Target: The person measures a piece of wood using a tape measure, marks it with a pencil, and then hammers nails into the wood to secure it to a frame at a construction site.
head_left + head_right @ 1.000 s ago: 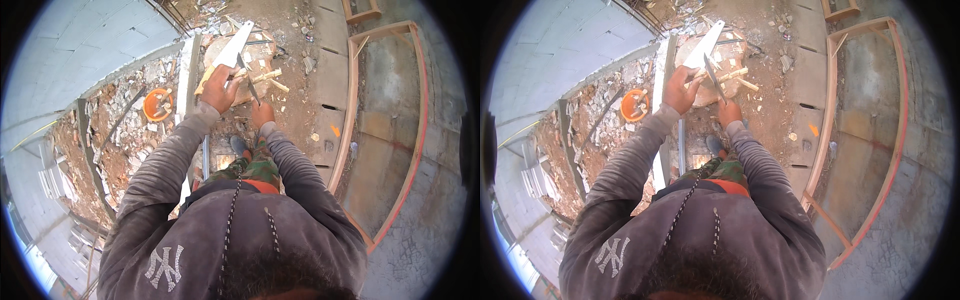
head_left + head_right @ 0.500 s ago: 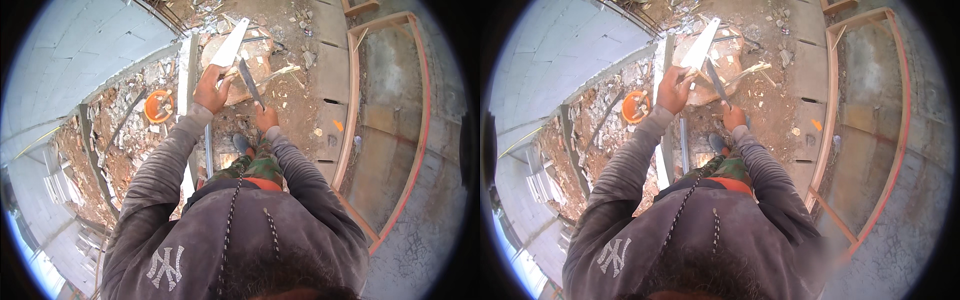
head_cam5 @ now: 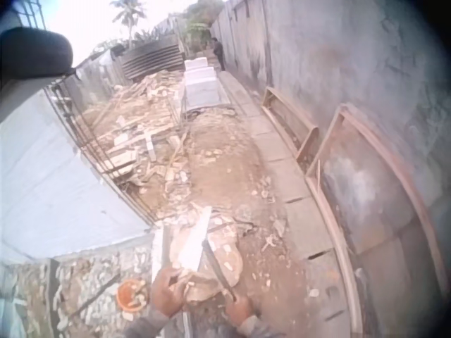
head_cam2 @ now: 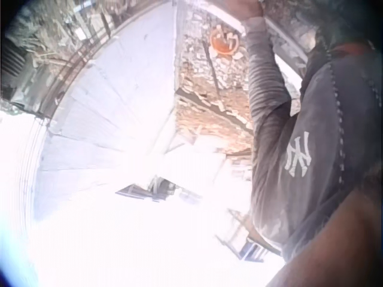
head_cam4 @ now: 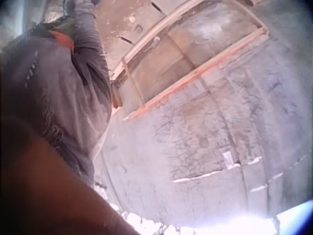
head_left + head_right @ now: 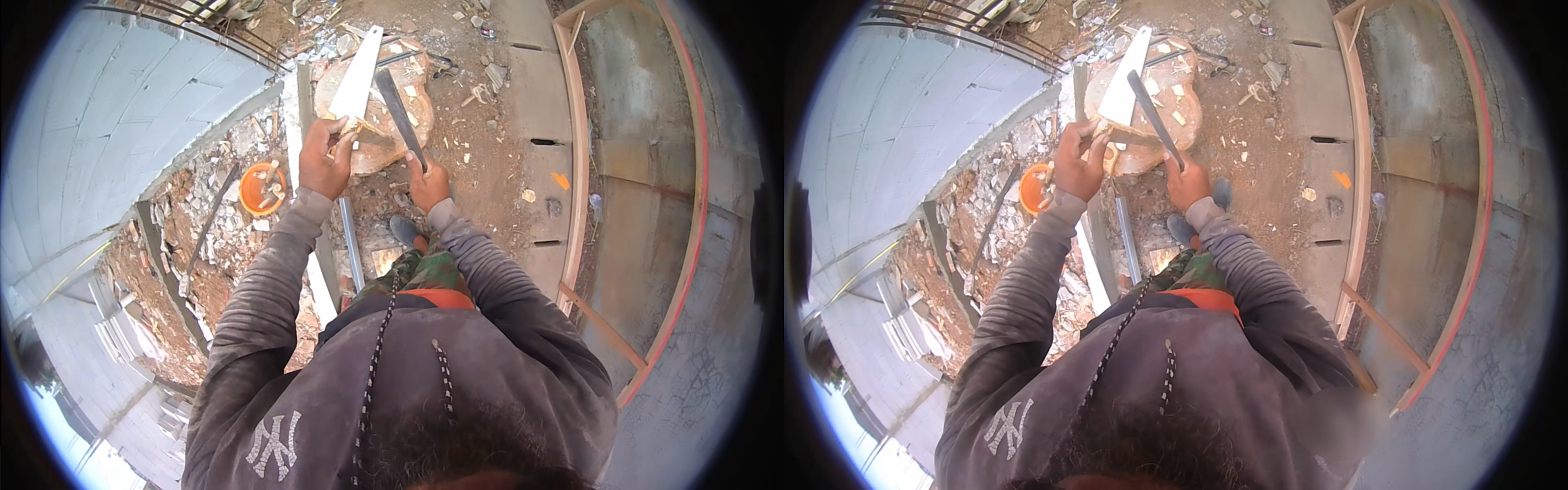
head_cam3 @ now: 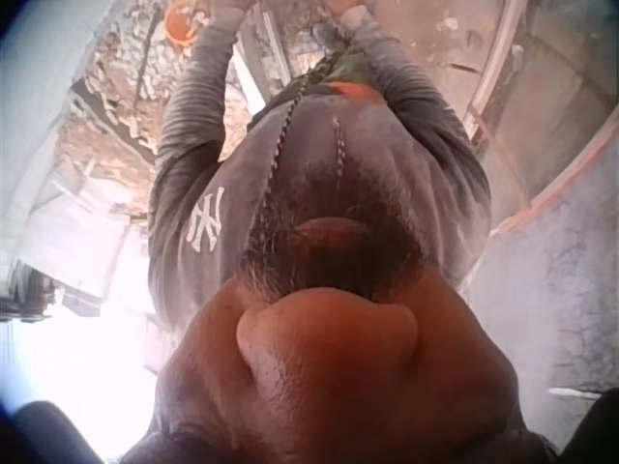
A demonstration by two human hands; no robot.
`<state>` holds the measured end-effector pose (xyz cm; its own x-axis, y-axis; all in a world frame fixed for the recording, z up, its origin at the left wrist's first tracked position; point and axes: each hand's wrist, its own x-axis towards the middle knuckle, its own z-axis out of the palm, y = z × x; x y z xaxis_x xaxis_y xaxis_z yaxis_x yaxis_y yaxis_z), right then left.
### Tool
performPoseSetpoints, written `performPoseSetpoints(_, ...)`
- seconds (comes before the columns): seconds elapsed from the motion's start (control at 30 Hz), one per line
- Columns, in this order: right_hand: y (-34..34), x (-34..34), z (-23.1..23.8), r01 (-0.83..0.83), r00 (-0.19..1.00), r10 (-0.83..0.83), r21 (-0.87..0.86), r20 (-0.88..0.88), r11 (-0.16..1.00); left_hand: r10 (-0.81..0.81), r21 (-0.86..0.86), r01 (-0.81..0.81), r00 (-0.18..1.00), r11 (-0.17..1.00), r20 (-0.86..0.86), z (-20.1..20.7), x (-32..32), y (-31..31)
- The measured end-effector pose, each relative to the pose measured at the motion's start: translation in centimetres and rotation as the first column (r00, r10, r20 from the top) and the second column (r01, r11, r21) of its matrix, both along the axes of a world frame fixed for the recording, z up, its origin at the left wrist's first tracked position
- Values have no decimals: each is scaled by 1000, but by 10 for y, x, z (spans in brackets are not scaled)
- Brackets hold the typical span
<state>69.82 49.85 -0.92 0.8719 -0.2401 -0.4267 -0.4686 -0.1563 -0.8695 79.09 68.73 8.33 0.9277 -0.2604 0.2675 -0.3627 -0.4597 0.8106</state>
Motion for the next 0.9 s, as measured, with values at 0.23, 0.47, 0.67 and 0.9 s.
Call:
performPoseSetpoints(0.23,5,4,-6,-117,993,117,-141,-8,983,-27,36,28,999,999,-19,3,-10,9)
performPoseSetpoints(0.47,2,-2,-60,-170,982,142,-257,-126,951,-72,54,70,996,996,55,5,-16,0)
performPoseSetpoints(0.67,8,-6,-43,-221,974,201,-220,-107,950,-44,52,44,999,998,3,2,-22,6)
performPoseSetpoints(0.9,-3,-19,-58,-306,952,285,-278,-116,911,-37,47,36,999,998,27,-8,-31,24)
